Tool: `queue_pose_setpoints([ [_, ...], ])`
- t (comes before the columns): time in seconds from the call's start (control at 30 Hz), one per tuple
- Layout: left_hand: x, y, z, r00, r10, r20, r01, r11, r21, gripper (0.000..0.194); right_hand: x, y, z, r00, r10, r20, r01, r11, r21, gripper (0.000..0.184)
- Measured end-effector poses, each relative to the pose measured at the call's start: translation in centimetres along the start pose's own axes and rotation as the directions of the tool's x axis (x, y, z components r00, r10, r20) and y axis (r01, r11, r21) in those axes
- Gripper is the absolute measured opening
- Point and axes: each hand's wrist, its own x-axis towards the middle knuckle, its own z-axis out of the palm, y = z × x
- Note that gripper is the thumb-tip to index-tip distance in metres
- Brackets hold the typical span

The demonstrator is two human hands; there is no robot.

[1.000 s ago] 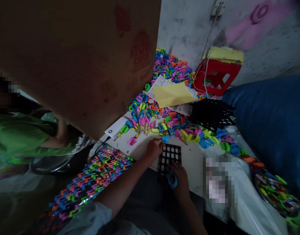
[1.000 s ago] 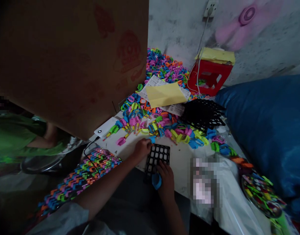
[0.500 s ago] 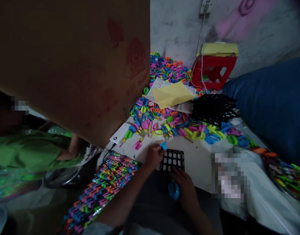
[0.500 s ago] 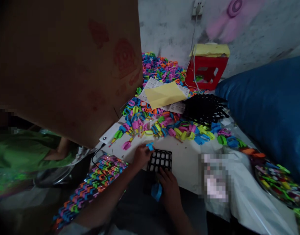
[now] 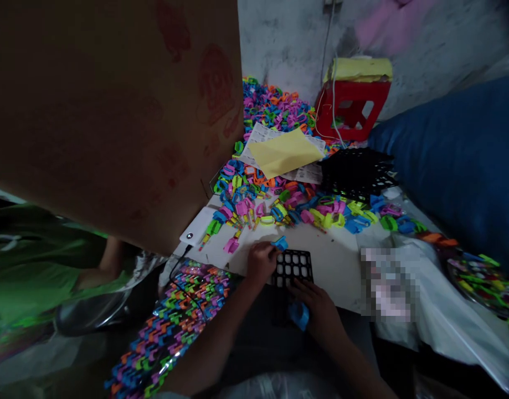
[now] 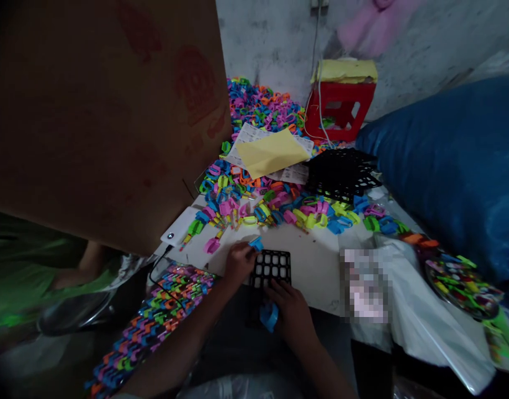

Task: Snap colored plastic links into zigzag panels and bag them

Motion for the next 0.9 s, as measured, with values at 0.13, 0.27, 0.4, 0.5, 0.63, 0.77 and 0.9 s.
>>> queue_pose_setpoints([
  [0.13, 0.1, -0.5, 0.1, 1.000, 0.016, -0.017, -0.017, 0.996, -0.088, 0.008, 3.5, 1.1, -1.3, 0.967, 0.218, -0.132, -0.159, 0.921, 0.356, 0.034],
  [0.27, 0.1, -0.8, 0.0, 0.999, 0.042, -0.024, -0.045, 0.989, -0.144, 0.011, 9.1, 2.0, -1.6, 0.951, 0.305, -0.048, -0.242, 0.835, 0.495, 0.036],
  [0.4, 0.0, -1.2, 0.1, 0.997, 0.067, -0.031, -0.071, 0.984, -0.165, 0.012, 11.8, 2.5, -0.8, 0.960, 0.276, 0.039, -0.265, 0.862, 0.432, 0.032],
  [0.5, 0.0, -1.6, 0.3, 0.996, 0.078, -0.042, -0.084, 0.982, -0.168, 0.012, 11.8, 2.8, -0.1, 0.962, 0.271, 0.035, -0.267, 0.904, 0.333, 0.031],
  [0.63, 0.1, -1.9, 0.4, 0.994, 0.097, -0.054, -0.104, 0.982, -0.155, 0.013, 11.6, 3.1, 0.7, 0.965, 0.259, -0.031, -0.245, 0.942, 0.231, 0.027],
  [0.77, 0.0, -1.8, 0.1, 0.991, 0.124, -0.044, -0.129, 0.983, -0.128, 0.020, 12.0, 3.2, 1.1, 0.972, 0.224, -0.078, -0.218, 0.973, 0.074, 0.022],
  [0.9, 0.0, -1.5, -0.1, 0.990, 0.135, -0.035, -0.138, 0.984, -0.114, 0.022, 12.7, 2.8, 0.4, 0.989, 0.142, -0.048, -0.147, 0.984, -0.102, 0.019],
])
